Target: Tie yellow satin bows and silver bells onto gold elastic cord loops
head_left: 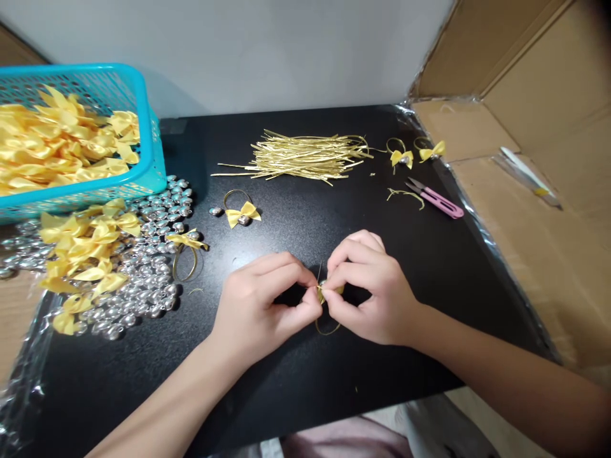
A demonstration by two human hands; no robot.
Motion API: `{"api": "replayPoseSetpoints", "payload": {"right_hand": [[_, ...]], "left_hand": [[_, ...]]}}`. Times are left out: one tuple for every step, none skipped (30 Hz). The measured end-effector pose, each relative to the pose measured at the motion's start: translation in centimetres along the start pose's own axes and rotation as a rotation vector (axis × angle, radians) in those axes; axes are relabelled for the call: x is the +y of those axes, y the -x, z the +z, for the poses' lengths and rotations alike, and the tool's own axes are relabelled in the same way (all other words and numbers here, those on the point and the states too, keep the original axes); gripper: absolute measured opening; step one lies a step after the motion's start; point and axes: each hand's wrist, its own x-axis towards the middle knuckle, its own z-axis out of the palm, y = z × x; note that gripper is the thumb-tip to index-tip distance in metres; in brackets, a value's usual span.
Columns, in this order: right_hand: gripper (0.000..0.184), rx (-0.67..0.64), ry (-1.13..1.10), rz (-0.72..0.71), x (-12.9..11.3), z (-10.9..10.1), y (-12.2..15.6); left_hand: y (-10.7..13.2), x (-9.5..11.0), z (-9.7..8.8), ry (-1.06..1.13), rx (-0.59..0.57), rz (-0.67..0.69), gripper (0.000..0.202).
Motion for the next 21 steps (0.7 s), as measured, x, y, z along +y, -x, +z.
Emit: {"api": "replayPoseSetpoints", "payload": {"right_hand": [[0.017,0.004,0.002,-0.002,0.0,0.0,0.0],[0.017,0.007,0.003,-0.003,0.1,0.0,0.0],[0.017,0.010,0.006,-0.001,0.1,0.0,0.0],[0.016,0.014,0.010,0.006,0.1,0.0,0.0],[0.016,0.020,0.016,0.019,0.1,0.0,0.0],[0.015,0.028,0.022,0.034,0.1,-0.1,-0.1],[0.013,0.041,0.029,0.051,0.1,-0.1,-0.1],[0.010,0.057,0.035,0.067,0.0,-0.2,-0.1],[0.007,0.076,0.041,0.081,-0.1,-0.2,-0.1],[0.006,0.095,0.048,0.090,-0.3,-0.3,-0.1],[0.006,0.113,0.057,0.094,-0.5,-0.3,0.0],[0.007,0.126,0.070,0.097,-0.6,-0.3,0.0],[0.008,0.134,0.084,0.098,-0.8,-0.2,0.0],[0.008,0.136,0.098,0.099,-0.9,-0.2,0.1],[0.008,0.133,0.109,0.100,-1.0,-0.1,0.1],[0.008,0.127,0.115,0.106,-1.1,-0.1,0.1],[0.008,0.119,0.115,0.113,-1.1,0.0,0.2],[0.008,0.111,0.109,0.124,-1.2,0.0,0.2],[0.008,0.102,0.098,0.138,-1.2,0.0,0.2],[0.009,0.096,0.084,0.153,-1.2,0.1,0.2],[0.009,0.092,0.069,0.169,-1.2,0.1,0.2]], "left_hand": [[0.0,0.0,0.0,0.004,0.000,-0.003,0.015],[0.0,-0.1,0.0,0.008,-0.001,-0.006,0.014],[0.0,-0.1,-0.1,0.011,-0.001,-0.009,0.014],[0.0,-0.2,-0.1,0.014,0.002,-0.011,0.014],[0.1,-0.2,-0.1,0.014,0.007,-0.014,0.014],[0.1,-0.2,-0.1,0.011,0.012,-0.015,0.014],[0.1,-0.2,-0.2,0.005,0.019,-0.014,0.013],[0.1,-0.1,-0.2,-0.002,0.027,-0.009,0.013],[0.2,0.0,-0.2,-0.009,0.037,-0.002,0.013],[0.2,0.1,-0.3,-0.018,0.045,0.005,0.013],[0.3,0.2,-0.3,-0.027,0.051,0.010,0.013],[0.3,0.3,-0.3,-0.037,0.054,0.014,0.013],[0.4,0.4,-0.3,-0.048,0.057,0.015,0.013],[0.4,0.4,-0.3,-0.058,0.058,0.018,0.013],[0.5,0.5,-0.2,-0.066,0.060,0.023,0.013],[0.5,0.5,-0.2,-0.072,0.061,0.030,0.013],[0.5,0.5,-0.1,-0.076,0.065,0.040,0.013],[0.5,0.5,-0.1,-0.080,0.067,0.050,0.013],[0.6,0.5,-0.1,-0.086,0.068,0.062,0.012],[0.6,0.5,0.0,-0.096,0.071,0.076,0.012],[0.6,0.5,0.0,-0.112,0.076,0.094,0.011]]}}
